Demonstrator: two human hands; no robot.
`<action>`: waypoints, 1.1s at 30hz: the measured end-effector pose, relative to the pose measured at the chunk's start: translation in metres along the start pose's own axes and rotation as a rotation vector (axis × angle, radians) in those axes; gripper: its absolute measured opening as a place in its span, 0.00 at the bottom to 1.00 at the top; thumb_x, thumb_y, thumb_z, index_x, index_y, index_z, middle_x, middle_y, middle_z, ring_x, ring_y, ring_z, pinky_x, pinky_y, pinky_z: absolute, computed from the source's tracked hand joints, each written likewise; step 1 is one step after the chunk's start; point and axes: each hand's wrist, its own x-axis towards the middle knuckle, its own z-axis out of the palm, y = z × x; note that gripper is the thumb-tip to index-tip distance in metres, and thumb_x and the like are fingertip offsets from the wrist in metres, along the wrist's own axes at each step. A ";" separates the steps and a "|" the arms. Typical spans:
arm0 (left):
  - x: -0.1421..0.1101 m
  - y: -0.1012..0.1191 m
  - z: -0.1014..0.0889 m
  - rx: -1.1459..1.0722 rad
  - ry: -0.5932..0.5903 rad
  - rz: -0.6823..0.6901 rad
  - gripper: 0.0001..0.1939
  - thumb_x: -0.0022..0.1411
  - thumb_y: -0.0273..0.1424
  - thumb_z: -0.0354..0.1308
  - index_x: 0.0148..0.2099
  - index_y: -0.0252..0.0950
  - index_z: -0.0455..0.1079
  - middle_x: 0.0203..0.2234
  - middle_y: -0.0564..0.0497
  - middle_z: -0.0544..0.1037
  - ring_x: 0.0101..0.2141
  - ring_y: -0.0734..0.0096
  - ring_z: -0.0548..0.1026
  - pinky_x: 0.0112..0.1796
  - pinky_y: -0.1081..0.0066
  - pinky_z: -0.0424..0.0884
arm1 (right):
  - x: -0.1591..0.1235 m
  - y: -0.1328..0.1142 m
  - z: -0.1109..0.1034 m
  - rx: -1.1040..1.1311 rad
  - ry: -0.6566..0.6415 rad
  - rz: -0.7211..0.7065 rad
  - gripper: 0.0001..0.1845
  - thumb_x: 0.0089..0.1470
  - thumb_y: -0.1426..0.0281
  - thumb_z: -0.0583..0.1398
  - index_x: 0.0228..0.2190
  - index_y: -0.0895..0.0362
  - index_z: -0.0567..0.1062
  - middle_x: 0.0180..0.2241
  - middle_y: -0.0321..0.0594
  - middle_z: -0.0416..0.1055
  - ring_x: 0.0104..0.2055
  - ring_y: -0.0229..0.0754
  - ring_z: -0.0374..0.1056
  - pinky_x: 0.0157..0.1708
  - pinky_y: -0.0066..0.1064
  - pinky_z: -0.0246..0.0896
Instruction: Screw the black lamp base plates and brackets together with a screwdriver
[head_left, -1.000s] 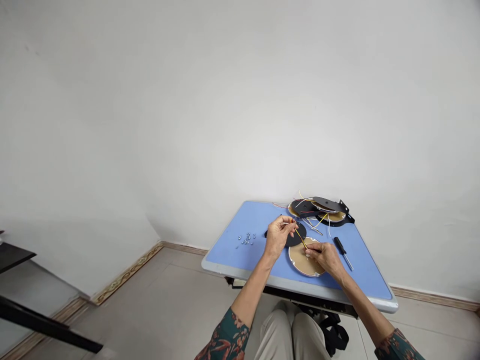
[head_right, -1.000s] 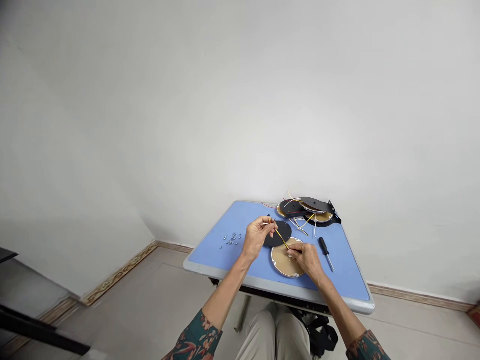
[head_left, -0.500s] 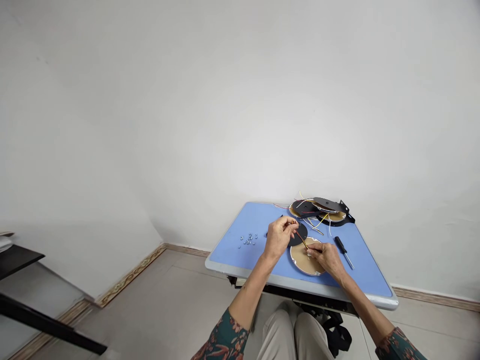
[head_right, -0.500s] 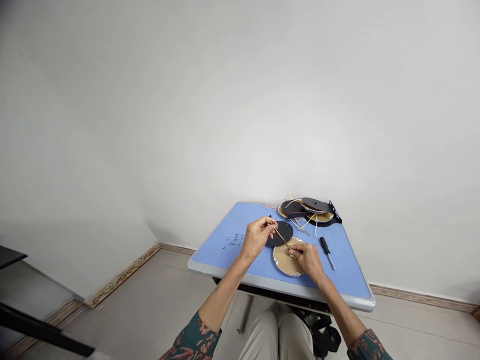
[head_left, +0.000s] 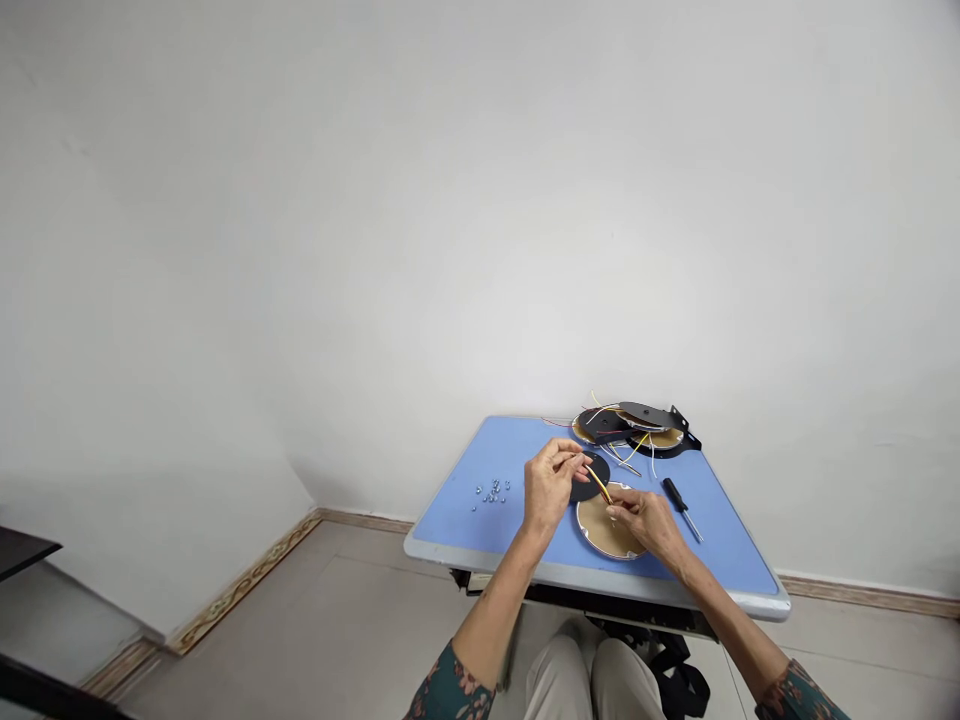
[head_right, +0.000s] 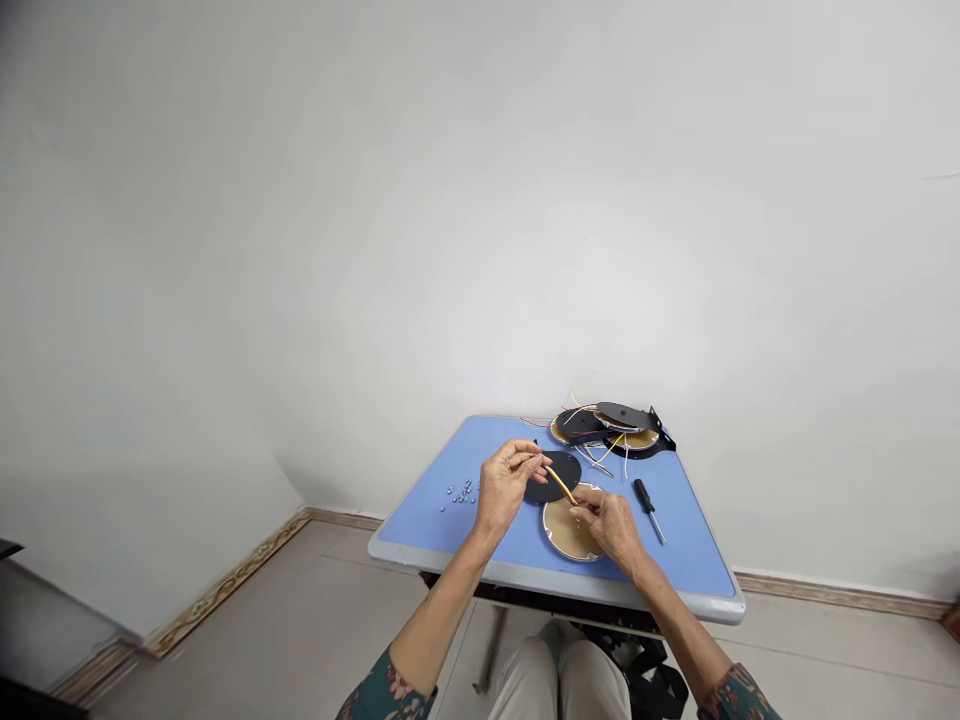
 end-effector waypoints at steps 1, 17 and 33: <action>-0.001 0.001 0.001 -0.004 0.001 -0.004 0.09 0.60 0.36 0.63 0.38 0.35 0.72 0.28 0.48 0.82 0.27 0.70 0.79 0.31 0.71 0.76 | -0.001 -0.009 -0.002 0.015 0.032 -0.053 0.22 0.54 0.57 0.61 0.44 0.55 0.83 0.36 0.44 0.82 0.39 0.51 0.75 0.41 0.39 0.67; -0.012 0.003 0.010 0.081 -0.003 0.046 0.03 0.59 0.31 0.62 0.35 0.36 0.74 0.29 0.51 0.81 0.31 0.68 0.80 0.35 0.73 0.74 | 0.004 -0.075 0.008 0.551 0.064 -0.132 0.23 0.58 0.50 0.59 0.24 0.56 0.69 0.20 0.32 0.63 0.22 0.34 0.55 0.24 0.28 0.53; -0.017 -0.029 -0.013 -0.004 -0.150 -0.174 0.11 0.51 0.35 0.69 0.32 0.34 0.75 0.26 0.51 0.77 0.29 0.71 0.74 0.33 0.73 0.71 | -0.026 -0.064 -0.001 0.121 0.075 -0.212 0.21 0.62 0.57 0.54 0.31 0.55 0.81 0.23 0.39 0.71 0.25 0.40 0.63 0.30 0.30 0.59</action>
